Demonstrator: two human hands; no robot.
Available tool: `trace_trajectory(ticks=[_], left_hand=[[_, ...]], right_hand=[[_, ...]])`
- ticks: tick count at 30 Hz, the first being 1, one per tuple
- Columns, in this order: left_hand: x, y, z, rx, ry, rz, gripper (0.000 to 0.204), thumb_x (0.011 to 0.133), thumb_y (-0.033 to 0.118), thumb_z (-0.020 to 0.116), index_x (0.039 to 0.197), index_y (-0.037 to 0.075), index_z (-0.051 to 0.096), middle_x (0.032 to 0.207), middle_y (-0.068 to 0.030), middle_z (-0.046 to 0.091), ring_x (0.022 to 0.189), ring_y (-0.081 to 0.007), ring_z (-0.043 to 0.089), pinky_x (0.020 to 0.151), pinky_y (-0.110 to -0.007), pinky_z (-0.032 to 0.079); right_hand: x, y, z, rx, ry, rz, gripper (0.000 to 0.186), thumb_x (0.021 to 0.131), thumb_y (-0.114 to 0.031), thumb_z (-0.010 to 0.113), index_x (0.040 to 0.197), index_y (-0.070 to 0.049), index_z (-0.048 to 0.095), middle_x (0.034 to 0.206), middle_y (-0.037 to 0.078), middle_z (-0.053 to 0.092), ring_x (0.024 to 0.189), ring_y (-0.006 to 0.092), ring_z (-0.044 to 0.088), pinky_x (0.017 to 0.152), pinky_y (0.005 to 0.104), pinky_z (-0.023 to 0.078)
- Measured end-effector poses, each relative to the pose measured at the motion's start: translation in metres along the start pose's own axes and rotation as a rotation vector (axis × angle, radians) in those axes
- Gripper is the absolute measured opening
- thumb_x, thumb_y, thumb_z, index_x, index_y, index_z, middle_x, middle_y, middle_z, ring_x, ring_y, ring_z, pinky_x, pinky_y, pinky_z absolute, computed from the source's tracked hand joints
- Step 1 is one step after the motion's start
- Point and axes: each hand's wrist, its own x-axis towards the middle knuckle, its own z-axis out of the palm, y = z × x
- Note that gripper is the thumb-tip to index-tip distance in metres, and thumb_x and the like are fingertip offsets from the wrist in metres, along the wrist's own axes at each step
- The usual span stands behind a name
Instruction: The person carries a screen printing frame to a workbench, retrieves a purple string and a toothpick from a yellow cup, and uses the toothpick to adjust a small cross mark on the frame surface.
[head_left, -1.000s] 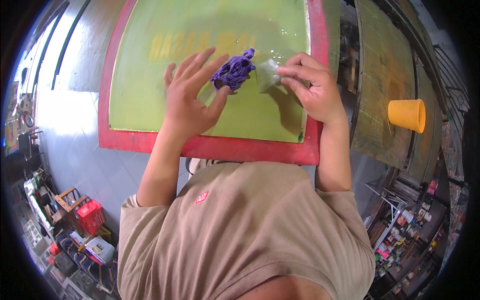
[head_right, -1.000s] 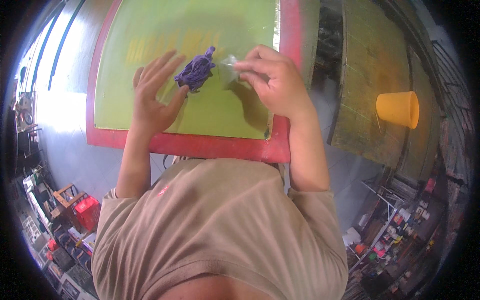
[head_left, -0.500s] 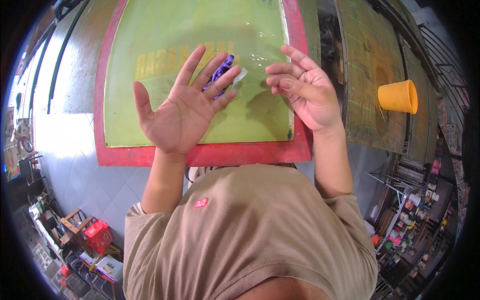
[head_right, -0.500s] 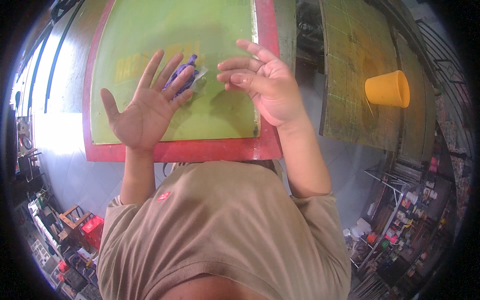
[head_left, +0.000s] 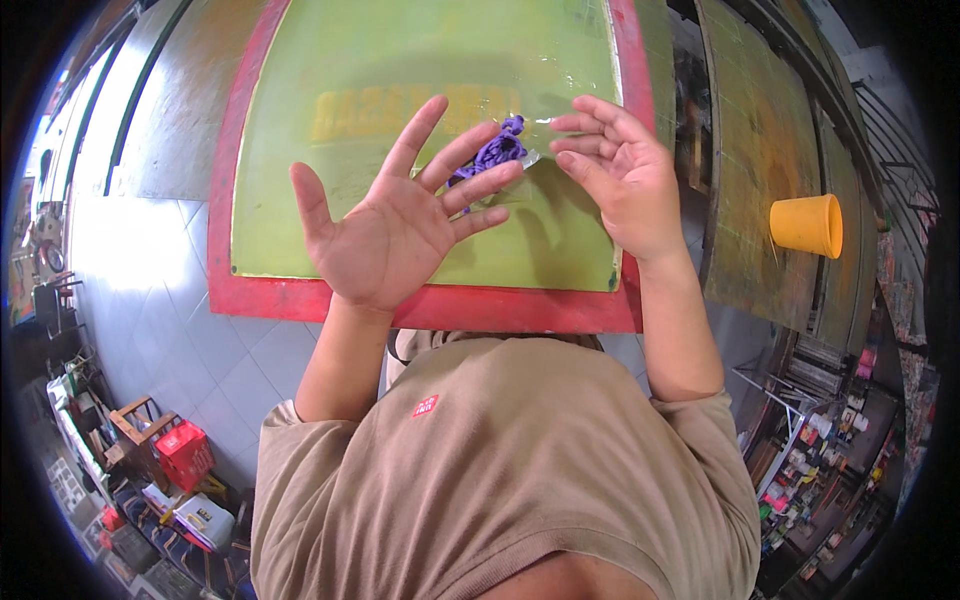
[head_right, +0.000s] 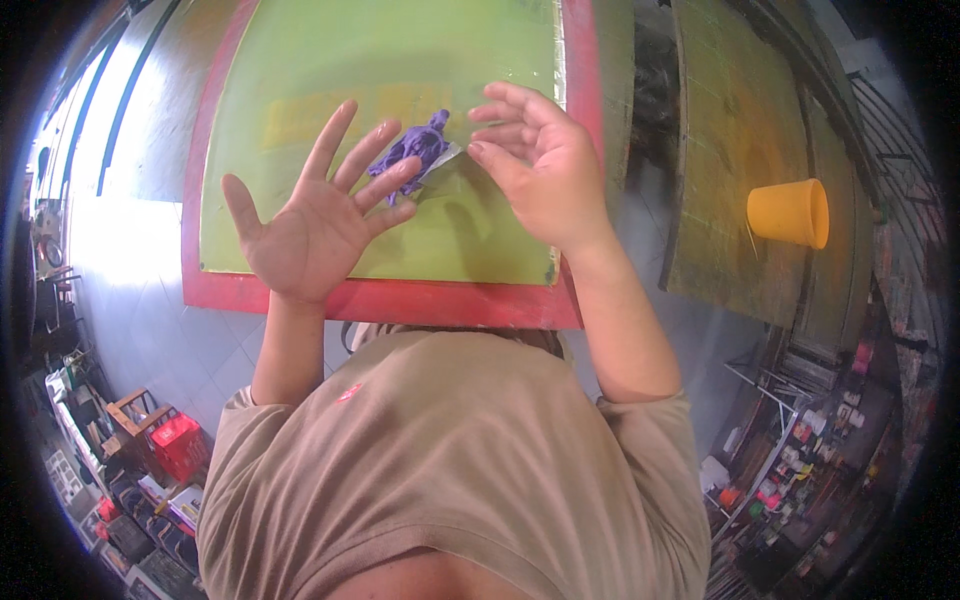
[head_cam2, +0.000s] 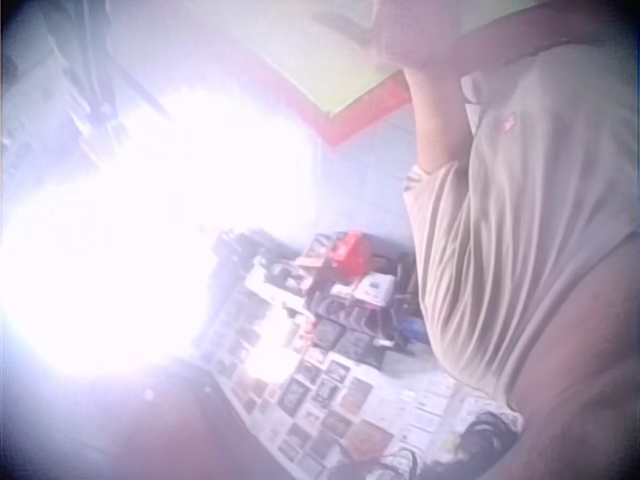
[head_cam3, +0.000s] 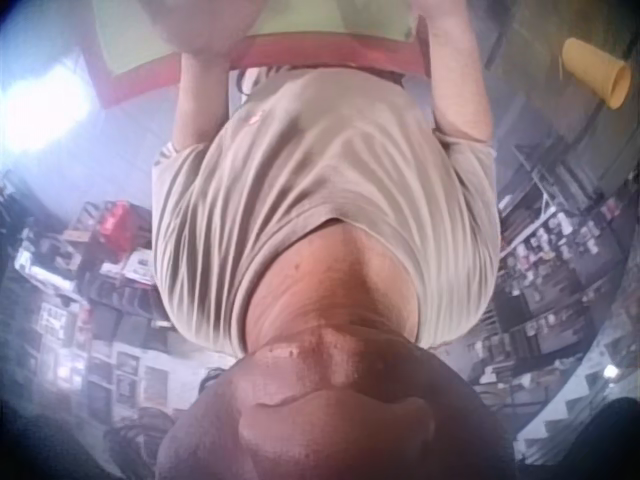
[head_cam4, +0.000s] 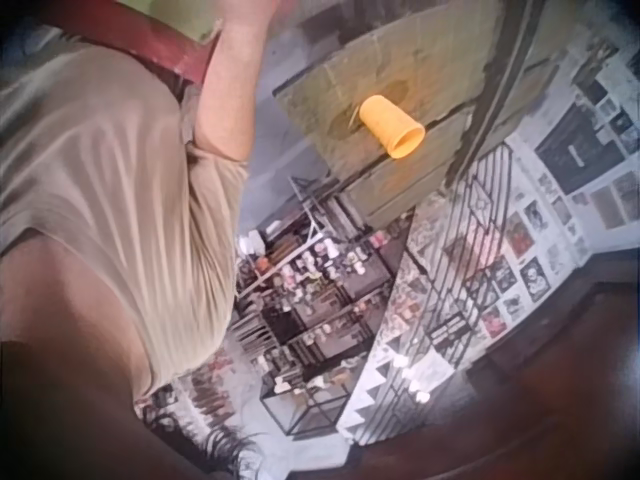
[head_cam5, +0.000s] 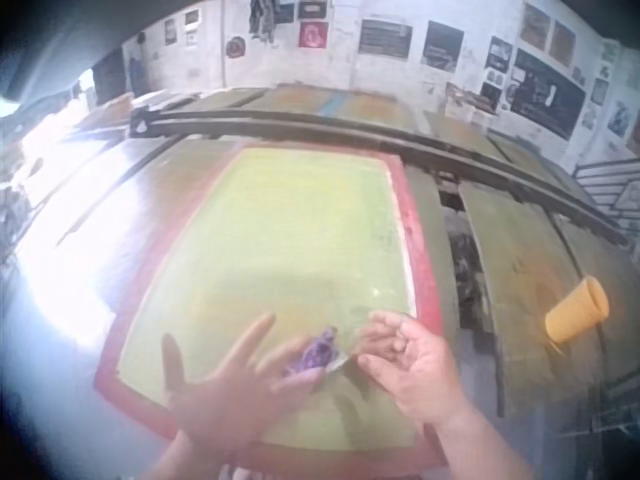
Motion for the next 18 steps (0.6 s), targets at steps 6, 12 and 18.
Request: trace_trajectory(ticks=[6, 12, 18], left_hand=[[-0.006, 0.005, -0.004, -0.019, -0.054, 0.013, 0.109, 0.073, 0.085, 0.03, 0.148, 0.009, 0.008, 0.146, -0.0261, 0.023, 0.127, -0.0486, 0.033, 0.099, -0.056, 0.035], [-0.007, 0.009, -0.003, -0.048, -0.013, 0.056, 0.11, 0.072, 0.085, 0.03, 0.148, 0.008, 0.006, 0.147, -0.026, 0.02, 0.127, -0.0487, 0.033, 0.097, -0.056, 0.035], [-0.009, 0.012, -0.003, 0.369, 0.219, 0.156, 0.092, 0.082, 0.07, 0.042, 0.143, 0.003, 0.025, 0.132, -0.0242, 0.045, 0.113, -0.0382, 0.05, 0.09, -0.047, 0.043]], right_hand=[[0.007, 0.0, 0.021, -0.831, -0.056, -0.327, 0.051, 0.073, -0.024, 0.073, 0.117, -0.004, 0.056, 0.108, 0.013, 0.06, 0.099, 0.0295, 0.059, 0.086, 0.0425, 0.041], [0.004, 0.0, 0.042, -1.023, -0.196, -0.335, 0.035, 0.073, -0.02, 0.07, 0.106, -0.008, 0.062, 0.104, 0.008, 0.059, 0.092, 0.0267, 0.059, 0.083, 0.0418, 0.037], [0.018, -0.002, 0.006, -0.563, -0.067, -0.373, 0.029, 0.079, -0.001, 0.059, 0.108, -0.005, 0.061, 0.098, 0.008, 0.063, 0.088, 0.0226, 0.062, 0.072, 0.0366, 0.048]])
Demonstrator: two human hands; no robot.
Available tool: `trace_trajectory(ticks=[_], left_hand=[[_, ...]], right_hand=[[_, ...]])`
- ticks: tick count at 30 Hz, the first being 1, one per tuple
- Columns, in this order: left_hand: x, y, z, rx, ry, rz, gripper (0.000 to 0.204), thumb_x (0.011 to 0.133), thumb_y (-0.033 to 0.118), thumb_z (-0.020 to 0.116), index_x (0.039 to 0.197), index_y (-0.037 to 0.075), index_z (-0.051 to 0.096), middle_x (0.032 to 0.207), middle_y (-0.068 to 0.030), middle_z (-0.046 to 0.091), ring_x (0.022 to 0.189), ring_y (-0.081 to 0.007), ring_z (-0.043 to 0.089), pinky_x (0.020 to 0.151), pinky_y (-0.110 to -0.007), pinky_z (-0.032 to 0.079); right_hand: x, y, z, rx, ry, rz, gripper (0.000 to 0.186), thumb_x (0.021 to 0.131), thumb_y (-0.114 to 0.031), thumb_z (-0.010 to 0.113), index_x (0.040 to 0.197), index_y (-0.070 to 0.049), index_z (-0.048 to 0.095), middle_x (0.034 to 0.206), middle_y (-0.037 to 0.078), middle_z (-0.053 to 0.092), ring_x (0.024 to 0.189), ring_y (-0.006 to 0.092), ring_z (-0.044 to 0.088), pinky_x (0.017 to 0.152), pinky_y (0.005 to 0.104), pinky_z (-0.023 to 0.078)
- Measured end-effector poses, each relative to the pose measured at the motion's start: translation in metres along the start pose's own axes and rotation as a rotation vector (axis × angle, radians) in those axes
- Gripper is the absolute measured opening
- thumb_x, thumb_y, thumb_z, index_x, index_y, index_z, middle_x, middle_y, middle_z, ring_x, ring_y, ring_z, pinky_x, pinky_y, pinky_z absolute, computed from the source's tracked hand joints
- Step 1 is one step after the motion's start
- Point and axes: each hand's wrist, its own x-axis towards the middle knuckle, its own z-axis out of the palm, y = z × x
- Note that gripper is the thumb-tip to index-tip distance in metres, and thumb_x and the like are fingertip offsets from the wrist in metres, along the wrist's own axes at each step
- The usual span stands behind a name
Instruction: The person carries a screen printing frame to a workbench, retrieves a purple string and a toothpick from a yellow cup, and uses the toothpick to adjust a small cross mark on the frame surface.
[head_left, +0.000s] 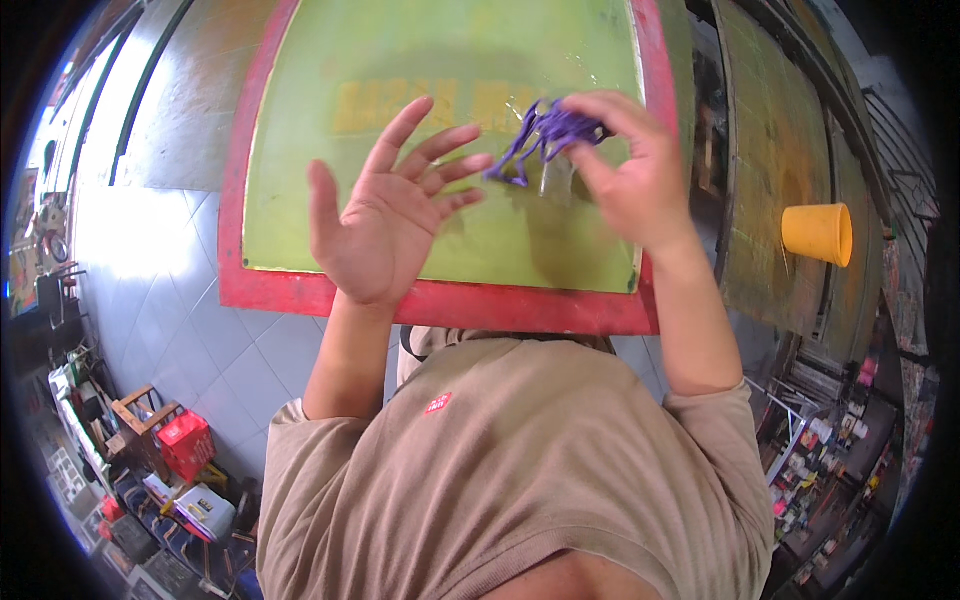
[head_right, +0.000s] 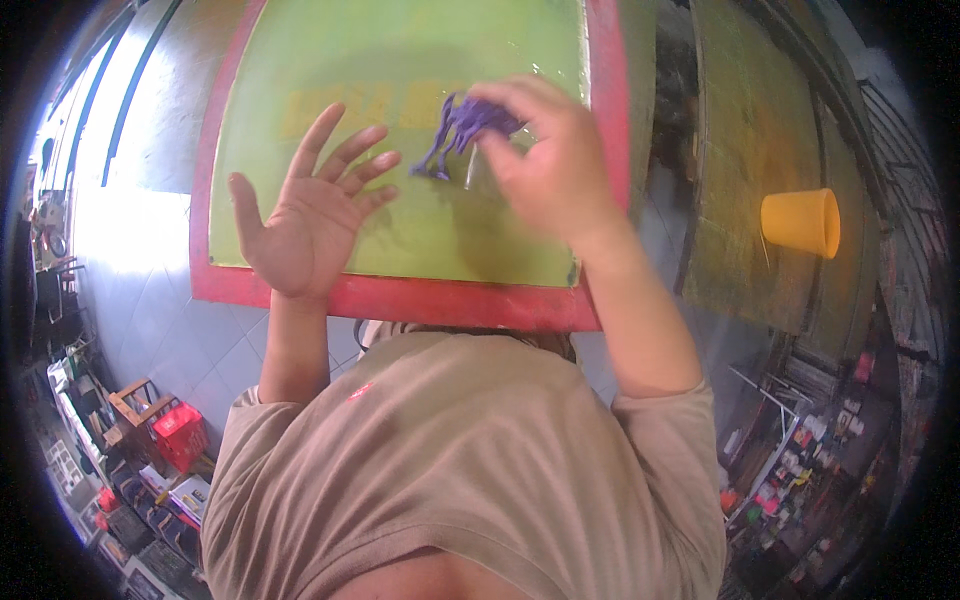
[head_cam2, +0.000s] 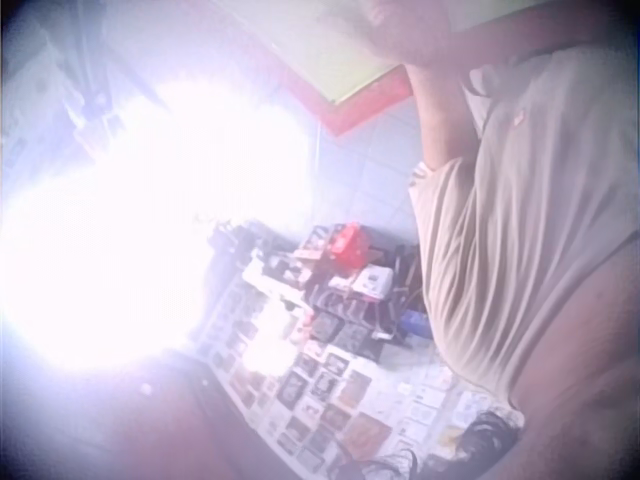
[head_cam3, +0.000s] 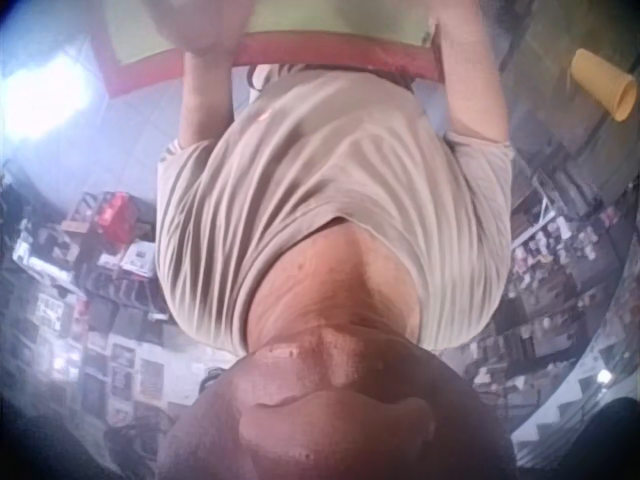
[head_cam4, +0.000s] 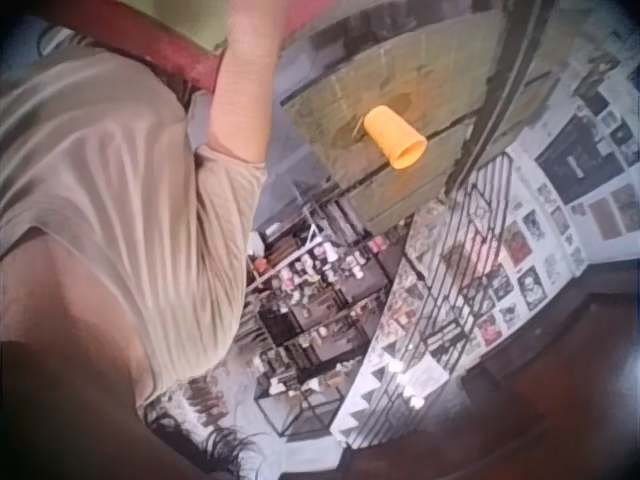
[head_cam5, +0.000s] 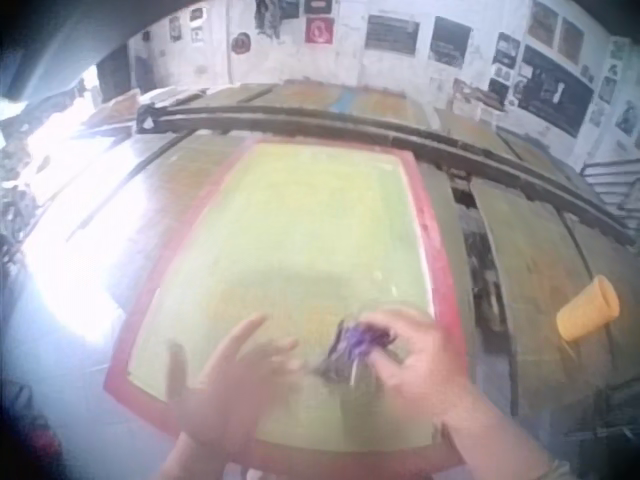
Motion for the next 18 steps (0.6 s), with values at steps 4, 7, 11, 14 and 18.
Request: trace_trajectory(ticks=[4, 7, 11, 14, 18], left_hand=[[0.003, -0.01, 0.006, 0.954, 0.233, 0.119, 0.05, 0.084, 0.038, 0.062, 0.121, 0.004, 0.055, 0.11, -0.0135, 0.062, 0.093, -0.0246, 0.06, 0.078, -0.037, 0.047], [0.008, -0.022, 0.017, 1.431, 0.124, 0.161, 0.034, 0.08, 0.026, 0.069, 0.106, 0.005, 0.064, 0.099, -0.0095, 0.065, 0.084, -0.0209, 0.061, 0.072, -0.033, 0.047], [0.025, -0.037, 0.033, 1.88, 0.052, 0.188, 0.04, 0.074, 0.039, 0.074, 0.091, 0.004, 0.064, 0.09, -0.0084, 0.064, 0.079, -0.0215, 0.061, 0.066, -0.034, 0.046], [0.036, -0.048, 0.043, 2.199, 0.039, 0.092, 0.045, 0.07, 0.048, 0.073, 0.076, 0.005, 0.059, 0.079, -0.0053, 0.061, 0.073, -0.0247, 0.059, 0.061, -0.037, 0.044], [0.045, -0.058, 0.049, 2.28, -0.031, 0.1, 0.046, 0.076, 0.049, 0.067, 0.067, 0.006, 0.052, 0.069, -0.0061, 0.058, 0.065, -0.0266, 0.057, 0.057, -0.04, 0.042]], right_hand=[[-0.015, 0.013, -0.035, 0.781, 0.206, 0.336, 0.034, 0.085, 0.003, 0.047, 0.118, 0.001, 0.055, 0.106, 0.015, 0.062, 0.095, 0.0254, 0.062, 0.076, 0.0372, 0.052], [-0.031, 0.022, -0.049, 1.28, 0.182, 0.371, 0.036, 0.087, 0.002, 0.041, 0.122, 0.006, 0.049, 0.107, 0.02, 0.06, 0.099, 0.0307, 0.061, 0.077, 0.0416, 0.054], [-0.047, 0.032, -0.049, 1.307, 0.226, 0.422, 0.035, 0.088, -0.001, 0.039, 0.122, 0.005, 0.05, 0.108, 0.019, 0.06, 0.097, 0.0301, 0.062, 0.076, 0.0415, 0.055], [-0.058, 0.034, -0.038, 1.086, 0.265, 0.464, 0.032, 0.089, -0.001, 0.043, 0.12, 0.003, 0.053, 0.105, 0.015, 0.062, 0.093, 0.0229, 0.063, 0.074, 0.0349, 0.056], [-0.065, 0.033, -0.022, 0.882, 0.322, 0.472, 0.03, 0.088, -0.001, 0.05, 0.118, 0.002, 0.055, 0.097, 0.007, 0.063, 0.086, 0.0114, 0.061, 0.071, 0.0261, 0.054]])
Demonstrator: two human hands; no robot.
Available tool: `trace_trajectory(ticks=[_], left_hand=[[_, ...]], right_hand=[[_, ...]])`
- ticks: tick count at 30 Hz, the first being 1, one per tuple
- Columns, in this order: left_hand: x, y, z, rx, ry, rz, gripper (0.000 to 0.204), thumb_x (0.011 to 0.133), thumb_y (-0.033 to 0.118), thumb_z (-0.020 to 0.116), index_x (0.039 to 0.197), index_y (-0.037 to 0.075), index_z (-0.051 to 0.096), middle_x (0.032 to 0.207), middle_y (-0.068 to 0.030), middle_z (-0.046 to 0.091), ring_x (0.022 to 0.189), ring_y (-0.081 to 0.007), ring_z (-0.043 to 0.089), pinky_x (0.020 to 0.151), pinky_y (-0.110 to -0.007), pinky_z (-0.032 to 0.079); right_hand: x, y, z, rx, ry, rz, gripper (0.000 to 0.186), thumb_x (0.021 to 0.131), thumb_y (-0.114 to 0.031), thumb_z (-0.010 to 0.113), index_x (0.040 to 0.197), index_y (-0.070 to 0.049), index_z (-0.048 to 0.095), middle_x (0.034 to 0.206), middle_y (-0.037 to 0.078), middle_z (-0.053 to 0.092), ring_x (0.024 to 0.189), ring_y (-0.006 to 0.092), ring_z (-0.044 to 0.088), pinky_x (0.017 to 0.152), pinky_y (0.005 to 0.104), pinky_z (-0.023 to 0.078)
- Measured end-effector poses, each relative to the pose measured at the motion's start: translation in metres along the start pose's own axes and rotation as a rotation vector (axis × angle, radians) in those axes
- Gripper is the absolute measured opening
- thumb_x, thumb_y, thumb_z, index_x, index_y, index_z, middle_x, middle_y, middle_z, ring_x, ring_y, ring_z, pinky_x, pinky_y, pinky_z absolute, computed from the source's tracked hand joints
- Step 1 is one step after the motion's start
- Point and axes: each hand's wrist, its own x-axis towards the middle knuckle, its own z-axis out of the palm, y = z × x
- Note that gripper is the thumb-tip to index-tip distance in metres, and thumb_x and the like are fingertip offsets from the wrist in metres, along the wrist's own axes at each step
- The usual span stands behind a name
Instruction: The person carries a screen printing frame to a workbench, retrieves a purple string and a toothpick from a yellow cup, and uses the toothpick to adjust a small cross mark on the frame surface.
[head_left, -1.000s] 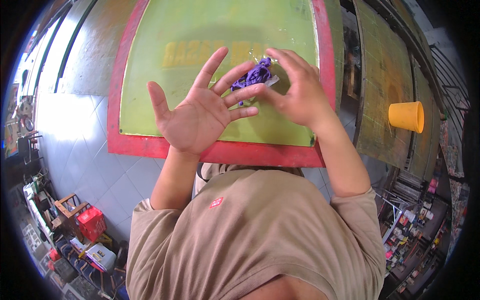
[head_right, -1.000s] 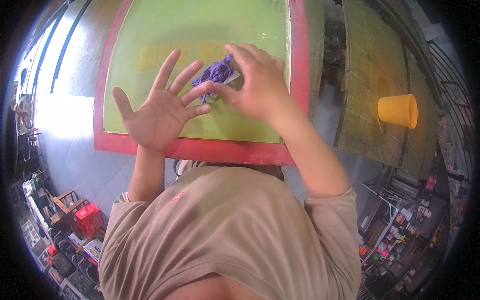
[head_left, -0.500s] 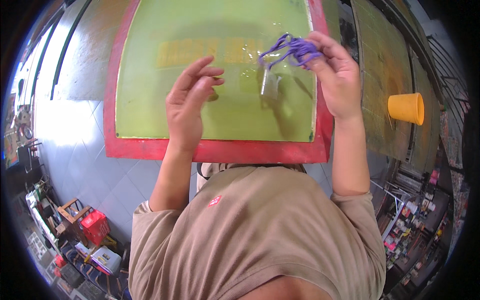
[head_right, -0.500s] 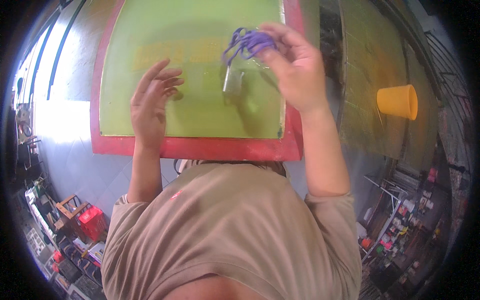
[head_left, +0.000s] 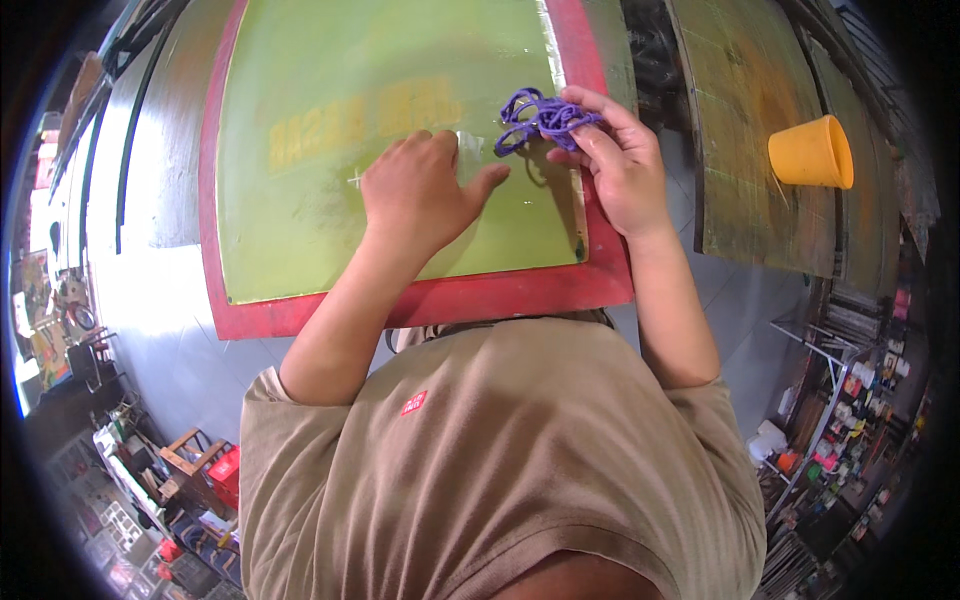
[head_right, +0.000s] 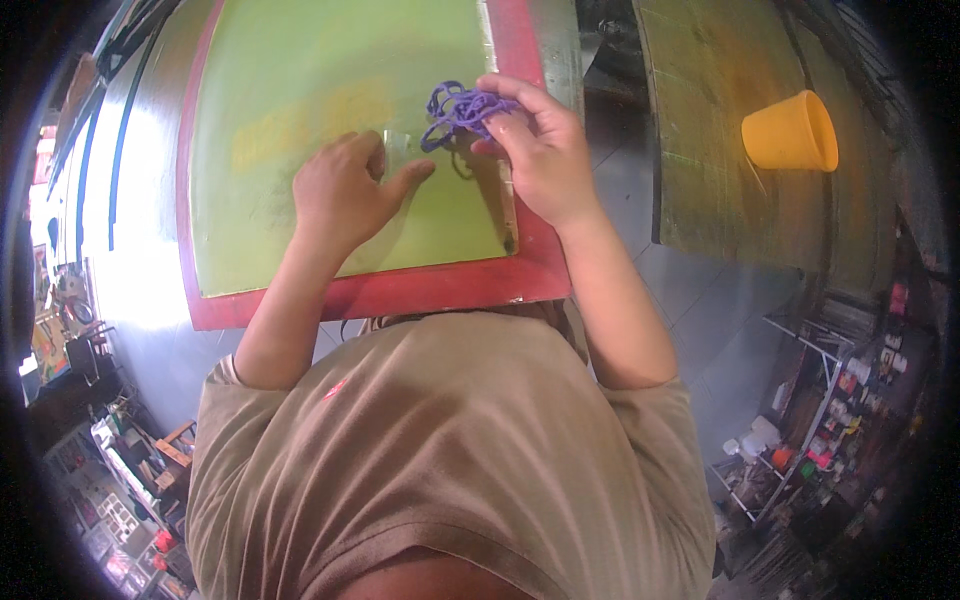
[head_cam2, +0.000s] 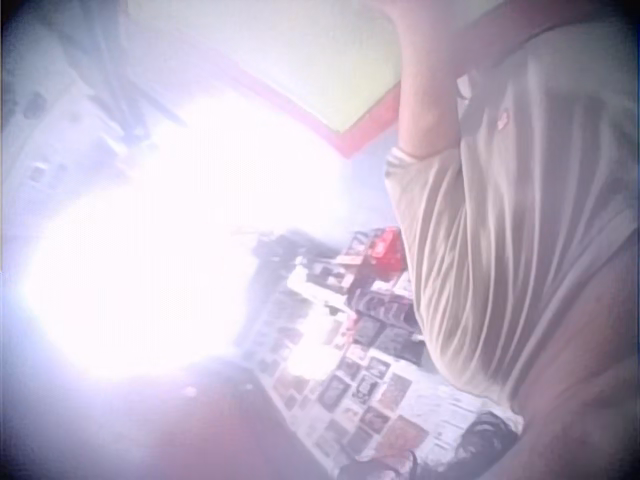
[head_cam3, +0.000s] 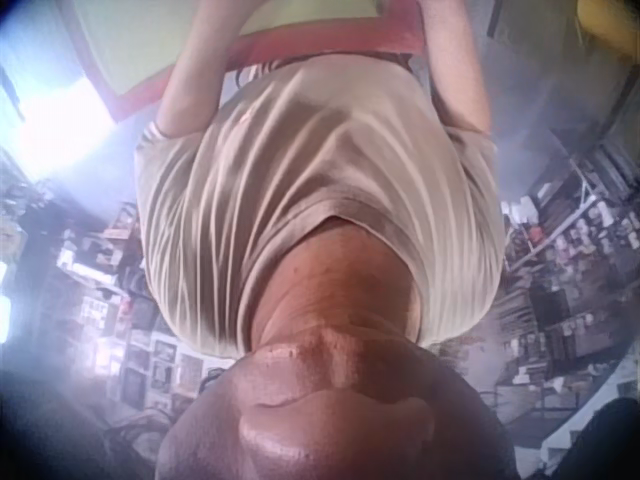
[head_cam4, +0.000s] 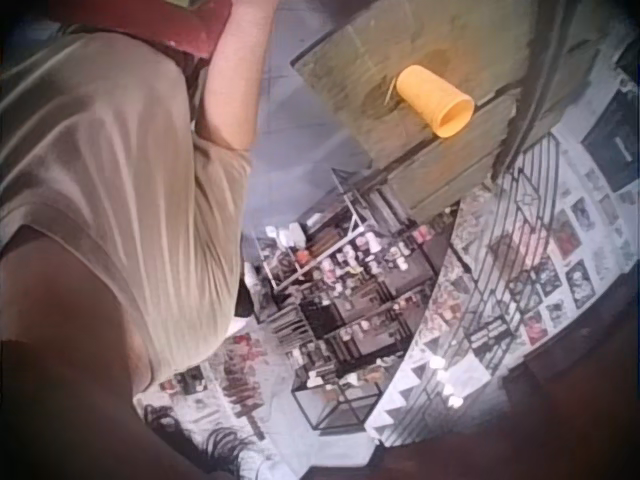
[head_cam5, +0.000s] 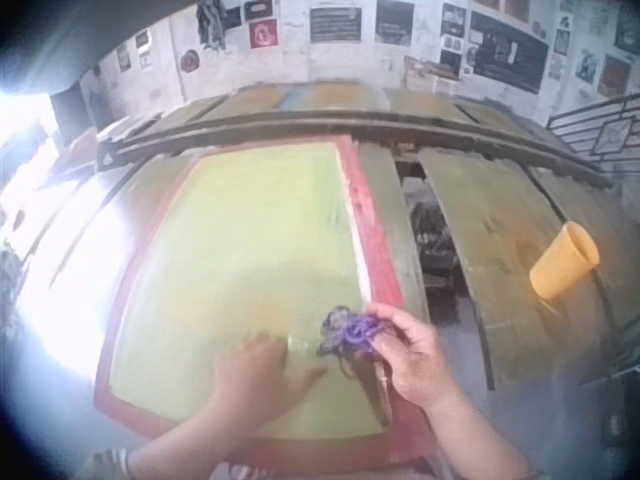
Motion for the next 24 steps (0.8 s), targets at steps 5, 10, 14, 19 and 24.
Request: trace_trajectory(ticks=[5, 10, 14, 19, 24], left_hand=[[0.004, -0.007, 0.005, -0.165, -0.084, -0.041, 0.03, 0.085, 0.032, 0.058, 0.071, 0.006, 0.057, 0.069, -0.0123, 0.058, 0.068, -0.033, 0.057, 0.058, -0.043, 0.044], [0.007, -0.016, 0.013, -0.479, 0.023, -0.043, 0.029, 0.086, 0.024, 0.057, 0.066, 0.002, 0.054, 0.063, -0.0156, 0.054, 0.059, -0.0346, 0.052, 0.053, -0.043, 0.039], [0.007, -0.021, 0.019, -0.62, 0.065, -0.016, 0.028, 0.085, 0.017, 0.059, 0.064, 0.0, 0.052, 0.059, -0.0158, 0.049, 0.052, -0.0313, 0.045, 0.05, -0.039, 0.036], [0.007, -0.021, 0.024, -0.768, 0.119, 0.023, 0.027, 0.084, 0.013, 0.06, 0.064, -0.001, 0.051, 0.055, -0.0142, 0.045, 0.049, -0.0249, 0.039, 0.048, -0.035, 0.033], [0.007, -0.02, 0.022, -0.793, 0.116, 0.04, 0.026, 0.084, 0.011, 0.06, 0.064, -0.002, 0.052, 0.054, -0.0132, 0.044, 0.048, -0.0217, 0.038, 0.047, -0.034, 0.033]], right_hand=[[-0.002, 0.004, 0.0, -0.077, 0.013, -0.08, 0.03, 0.088, -0.002, 0.052, 0.118, 0.002, 0.055, 0.096, 0.006, 0.063, 0.084, 0.0096, 0.06, 0.07, 0.0249, 0.052], [-0.003, 0.005, -0.001, -0.178, -0.005, -0.082, 0.031, 0.089, -0.001, 0.051, 0.12, 0.003, 0.054, 0.1, 0.009, 0.062, 0.083, 0.012, 0.061, 0.07, 0.0249, 0.052], [-0.002, 0.006, 0.0, -0.175, 0.015, -0.118, 0.03, 0.087, -0.005, 0.056, 0.116, 0.002, 0.056, 0.096, 0.005, 0.063, 0.081, 0.0086, 0.06, 0.068, 0.0235, 0.052], [-0.003, 0.005, 0.0, -0.246, 0.034, -0.091, 0.03, 0.087, -0.006, 0.056, 0.116, 0.001, 0.057, 0.095, 0.006, 0.063, 0.079, 0.0089, 0.06, 0.068, 0.0229, 0.052], [-0.002, 0.005, 0.002, -0.218, 0.04, -0.117, 0.029, 0.087, -0.006, 0.057, 0.115, 0.001, 0.057, 0.094, 0.006, 0.063, 0.078, 0.0087, 0.06, 0.067, 0.0226, 0.051]])
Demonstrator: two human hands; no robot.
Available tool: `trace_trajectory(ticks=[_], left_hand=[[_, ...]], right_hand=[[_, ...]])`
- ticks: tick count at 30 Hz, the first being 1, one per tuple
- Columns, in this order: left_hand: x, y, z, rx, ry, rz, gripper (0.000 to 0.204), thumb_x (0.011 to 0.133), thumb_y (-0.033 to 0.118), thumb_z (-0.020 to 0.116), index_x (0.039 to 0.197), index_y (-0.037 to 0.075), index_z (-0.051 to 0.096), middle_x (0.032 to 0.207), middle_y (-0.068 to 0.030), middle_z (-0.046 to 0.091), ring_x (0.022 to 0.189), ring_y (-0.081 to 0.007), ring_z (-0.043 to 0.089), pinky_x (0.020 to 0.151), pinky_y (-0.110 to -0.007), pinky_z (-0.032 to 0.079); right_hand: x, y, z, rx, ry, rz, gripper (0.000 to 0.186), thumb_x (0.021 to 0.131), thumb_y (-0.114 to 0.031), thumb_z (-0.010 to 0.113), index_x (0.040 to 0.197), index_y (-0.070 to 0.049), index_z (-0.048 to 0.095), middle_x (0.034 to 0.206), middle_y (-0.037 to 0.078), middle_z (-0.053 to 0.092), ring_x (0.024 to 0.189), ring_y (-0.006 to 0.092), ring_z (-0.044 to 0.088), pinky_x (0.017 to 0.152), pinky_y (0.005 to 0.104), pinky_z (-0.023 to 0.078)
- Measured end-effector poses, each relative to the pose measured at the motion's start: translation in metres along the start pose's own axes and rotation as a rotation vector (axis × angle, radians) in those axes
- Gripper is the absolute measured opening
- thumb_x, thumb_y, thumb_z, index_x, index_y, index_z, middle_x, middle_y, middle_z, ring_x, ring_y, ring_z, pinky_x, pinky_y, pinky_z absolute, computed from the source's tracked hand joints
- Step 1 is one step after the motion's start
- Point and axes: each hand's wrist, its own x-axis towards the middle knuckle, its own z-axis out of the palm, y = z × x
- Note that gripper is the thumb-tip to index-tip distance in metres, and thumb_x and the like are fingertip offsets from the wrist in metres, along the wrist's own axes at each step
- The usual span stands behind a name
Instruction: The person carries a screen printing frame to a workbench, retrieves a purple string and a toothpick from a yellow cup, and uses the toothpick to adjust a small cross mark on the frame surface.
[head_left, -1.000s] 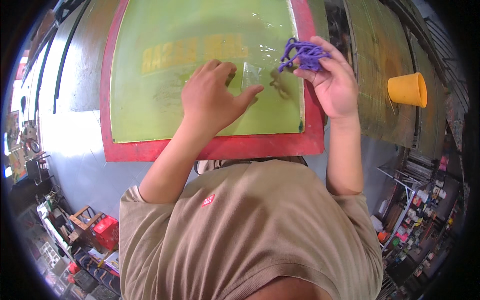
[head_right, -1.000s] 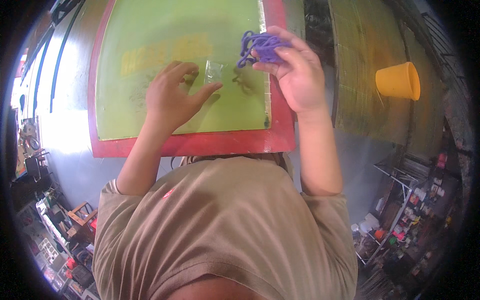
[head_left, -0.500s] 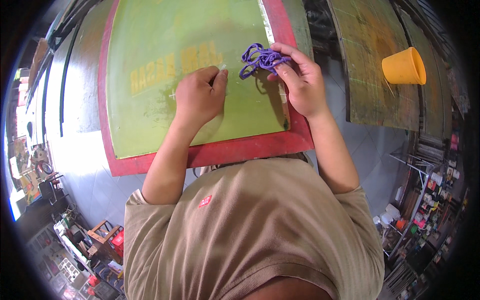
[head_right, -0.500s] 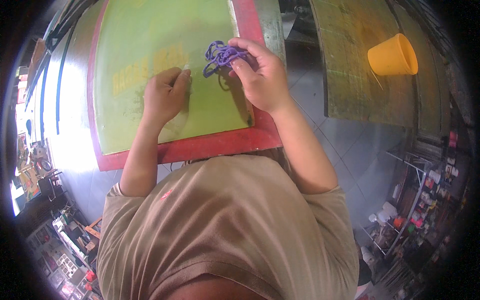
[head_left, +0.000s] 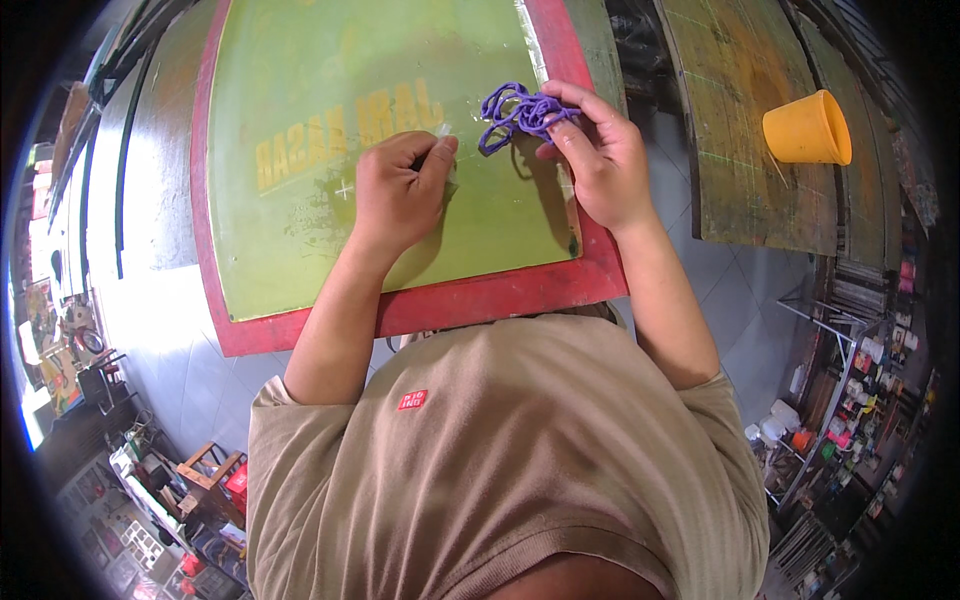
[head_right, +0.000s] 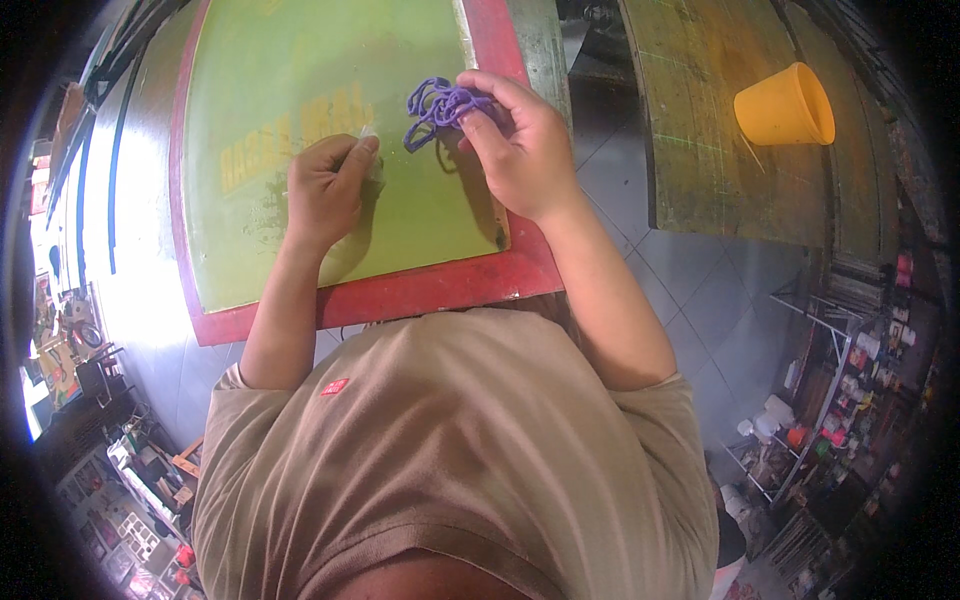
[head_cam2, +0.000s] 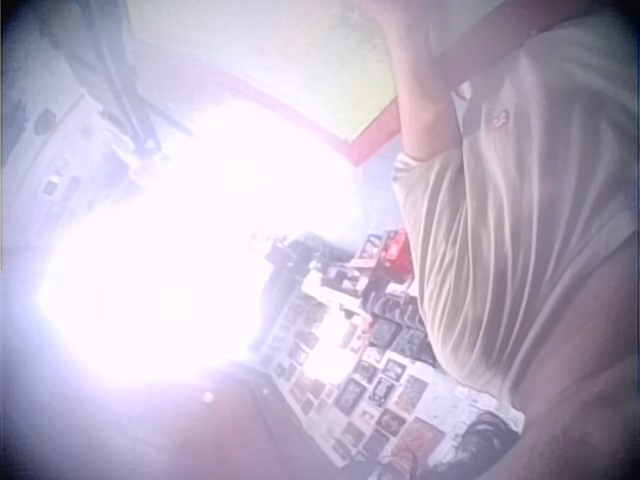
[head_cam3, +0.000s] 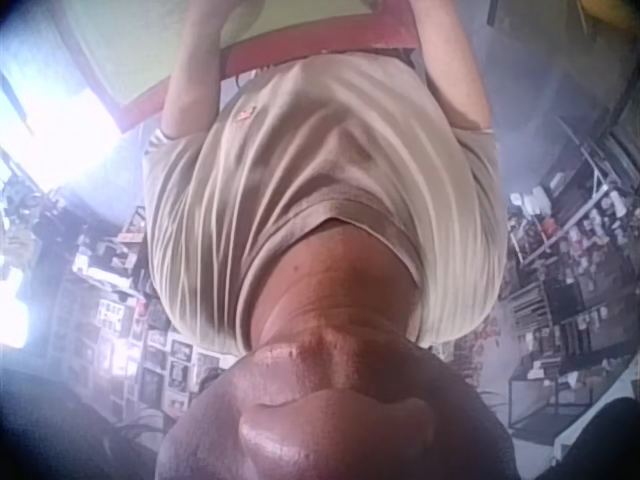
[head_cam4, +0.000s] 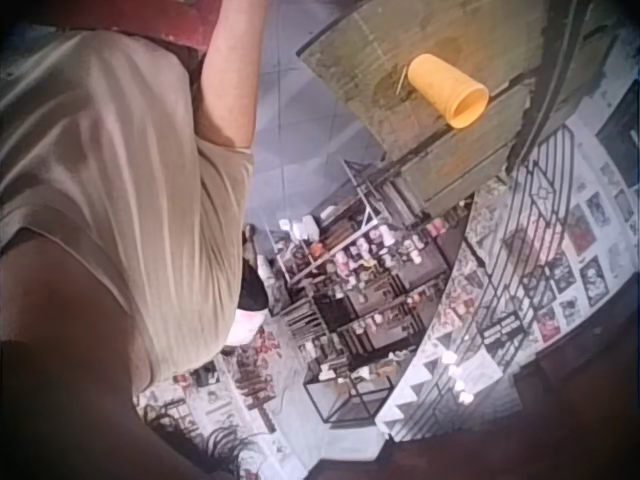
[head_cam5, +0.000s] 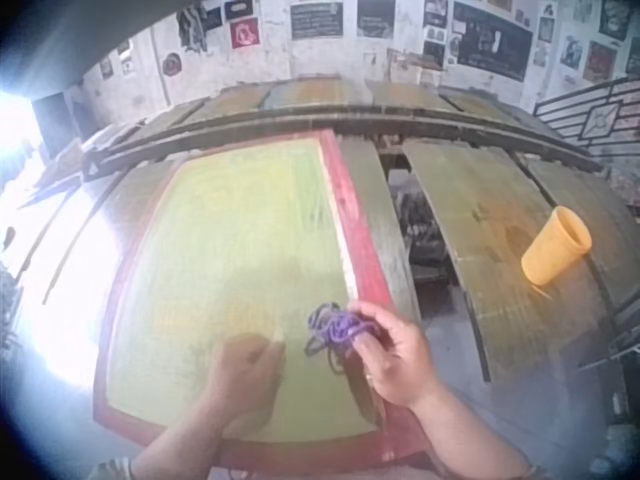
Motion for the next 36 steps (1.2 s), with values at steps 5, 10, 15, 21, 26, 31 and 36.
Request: trace_trajectory(ticks=[5, 10, 15, 21, 26, 31, 36], left_hand=[[0.0, 0.004, 0.0, -0.026, -0.012, 0.031, 0.027, 0.084, 0.01, 0.061, 0.063, -0.003, 0.051, 0.054, -0.013, 0.044, 0.048, -0.0208, 0.038, 0.047, -0.034, 0.032], [0.001, 0.006, 0.0, -0.034, -0.028, 0.024, 0.027, 0.084, 0.01, 0.061, 0.063, -0.003, 0.05, 0.054, -0.0123, 0.044, 0.048, -0.0199, 0.037, 0.047, -0.034, 0.032], [0.0, 0.009, 0.003, -0.049, -0.009, 0.036, 0.027, 0.084, 0.009, 0.061, 0.063, -0.003, 0.05, 0.054, -0.0119, 0.044, 0.048, -0.0192, 0.037, 0.047, -0.033, 0.032], [-0.001, 0.012, 0.004, -0.07, -0.018, 0.069, 0.027, 0.084, 0.009, 0.062, 0.062, -0.003, 0.05, 0.054, -0.0115, 0.044, 0.048, -0.0183, 0.038, 0.047, -0.033, 0.032], [-0.001, 0.013, 0.004, -0.092, -0.027, 0.07, 0.028, 0.084, 0.008, 0.062, 0.06, -0.002, 0.05, 0.053, -0.0105, 0.045, 0.048, -0.0174, 0.038, 0.047, -0.033, 0.031], [-0.001, 0.014, 0.002, -0.066, -0.072, 0.017, 0.023, 0.085, 0.01, 0.061, 0.066, -0.001, 0.056, 0.057, -0.0068, 0.05, 0.053, -0.0123, 0.043, 0.051, -0.03, 0.035], [-0.002, 0.018, 0.008, -0.132, -0.017, 0.02, 0.026, 0.084, 0.007, 0.062, 0.062, -0.003, 0.052, 0.054, -0.01, 0.046, 0.049, -0.0151, 0.038, 0.047, -0.032, 0.032]], right_hand=[[0.001, -0.001, -0.001, -0.008, -0.012, 0.016, 0.029, 0.087, -0.006, 0.057, 0.115, 0.001, 0.057, 0.093, 0.006, 0.064, 0.078, 0.0085, 0.06, 0.067, 0.0226, 0.051], [0.001, -0.002, -0.001, 0.024, -0.004, 0.017, 0.029, 0.086, -0.006, 0.057, 0.115, 0.001, 0.057, 0.093, 0.006, 0.064, 0.078, 0.0083, 0.06, 0.067, 0.0227, 0.051], [0.0, -0.005, -0.003, -0.03, -0.019, 0.043, 0.03, 0.086, -0.005, 0.056, 0.115, 0.001, 0.057, 0.093, 0.006, 0.064, 0.077, 0.0085, 0.06, 0.067, 0.0229, 0.051], [0.001, -0.003, -0.002, 0.0, -0.015, 0.027, 0.03, 0.086, -0.006, 0.056, 0.115, 0.002, 0.057, 0.093, 0.006, 0.064, 0.078, 0.0086, 0.06, 0.067, 0.0231, 0.052], [0.001, -0.003, -0.002, -0.006, -0.009, 0.022, 0.03, 0.086, -0.005, 0.056, 0.116, 0.002, 0.057, 0.093, 0.006, 0.064, 0.079, 0.0088, 0.06, 0.067, 0.0232, 0.052], [0.001, -0.004, -0.001, -0.001, -0.006, 0.028, 0.03, 0.086, -0.005, 0.057, 0.115, 0.002, 0.057, 0.093, 0.006, 0.064, 0.079, 0.0087, 0.061, 0.067, 0.0232, 0.052], [0.001, -0.006, -0.001, -0.03, -0.012, 0.03, 0.03, 0.085, -0.005, 0.057, 0.114, 0.002, 0.058, 0.093, 0.006, 0.064, 0.077, 0.0084, 0.06, 0.066, 0.0227, 0.051]])
